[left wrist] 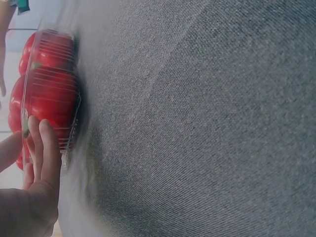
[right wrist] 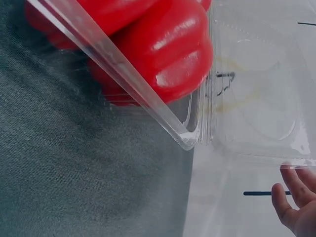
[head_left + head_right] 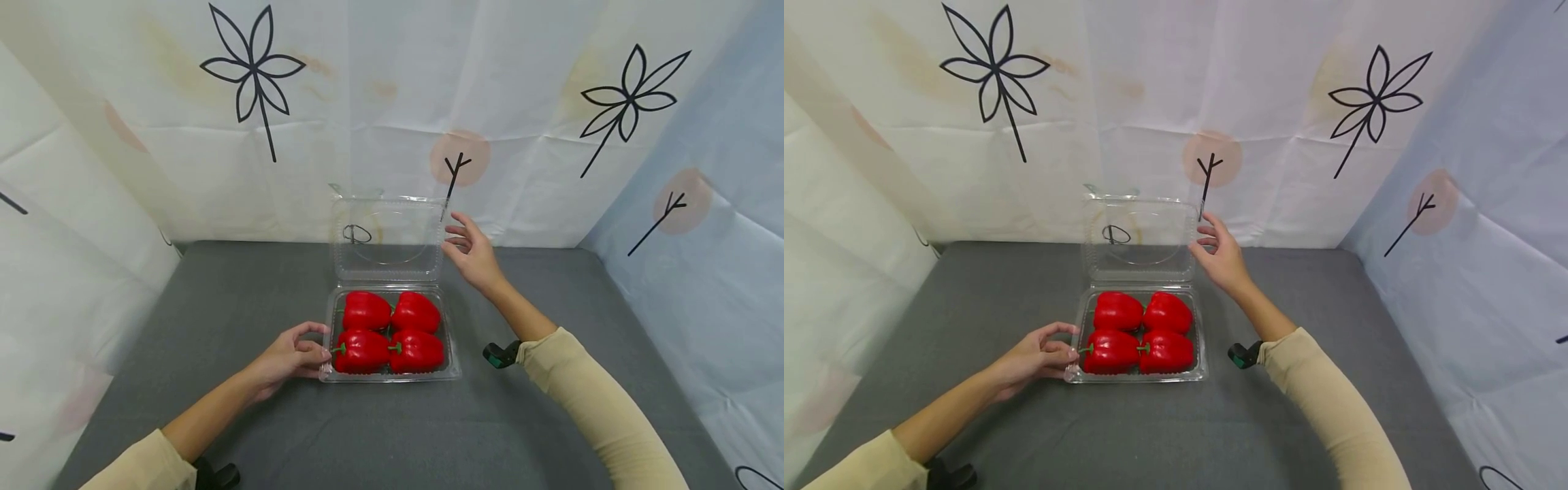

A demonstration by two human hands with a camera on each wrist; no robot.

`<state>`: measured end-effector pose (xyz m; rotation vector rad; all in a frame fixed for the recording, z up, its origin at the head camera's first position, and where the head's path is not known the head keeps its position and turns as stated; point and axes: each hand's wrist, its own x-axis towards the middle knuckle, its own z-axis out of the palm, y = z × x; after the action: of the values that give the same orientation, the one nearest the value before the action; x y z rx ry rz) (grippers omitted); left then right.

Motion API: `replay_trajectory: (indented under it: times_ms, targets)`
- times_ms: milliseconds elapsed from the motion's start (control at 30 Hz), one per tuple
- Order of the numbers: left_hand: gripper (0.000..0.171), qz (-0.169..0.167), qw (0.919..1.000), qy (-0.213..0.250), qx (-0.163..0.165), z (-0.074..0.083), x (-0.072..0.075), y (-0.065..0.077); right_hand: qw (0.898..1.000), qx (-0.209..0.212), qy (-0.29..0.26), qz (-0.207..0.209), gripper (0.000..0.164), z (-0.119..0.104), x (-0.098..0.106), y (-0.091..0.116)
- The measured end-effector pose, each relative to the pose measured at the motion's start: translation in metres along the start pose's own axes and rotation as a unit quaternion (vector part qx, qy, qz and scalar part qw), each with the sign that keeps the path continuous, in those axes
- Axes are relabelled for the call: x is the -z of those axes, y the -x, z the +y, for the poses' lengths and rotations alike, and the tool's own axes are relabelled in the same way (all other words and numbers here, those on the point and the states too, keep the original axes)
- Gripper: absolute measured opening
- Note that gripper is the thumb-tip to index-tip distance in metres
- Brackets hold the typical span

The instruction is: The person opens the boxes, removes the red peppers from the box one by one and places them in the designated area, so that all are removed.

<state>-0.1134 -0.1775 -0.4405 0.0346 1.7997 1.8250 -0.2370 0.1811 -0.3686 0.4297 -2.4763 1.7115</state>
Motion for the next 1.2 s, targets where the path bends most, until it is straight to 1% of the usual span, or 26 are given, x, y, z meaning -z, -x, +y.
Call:
replay_trajectory:
  times_ms: [267,433,733,1067,1200]
  targets:
    - [0.053,-0.011,0.9999,0.006,0.001,-0.002,-0.004,0.003,0.999,-0.042,0.018,-0.019,0.065,0.005,-0.002,-0.001]
    - [0.052,-0.01,0.9999,0.002,0.003,-0.003,-0.005,0.003,0.997,-0.062,0.032,-0.025,0.065,0.011,-0.003,-0.001]
    - [0.051,-0.012,0.9999,0.01,0.002,-0.004,-0.006,0.002,0.996,-0.064,0.054,-0.027,0.064,0.022,-0.006,-0.001]
    - [0.05,-0.021,0.9997,0.01,0.007,-0.006,-0.006,0.005,0.995,-0.075,0.054,-0.042,0.062,0.026,-0.007,0.004]
    - [0.05,-0.02,0.9997,0.01,0.012,-0.006,-0.007,0.006,0.993,-0.073,0.081,-0.043,0.058,0.03,-0.008,0.005]
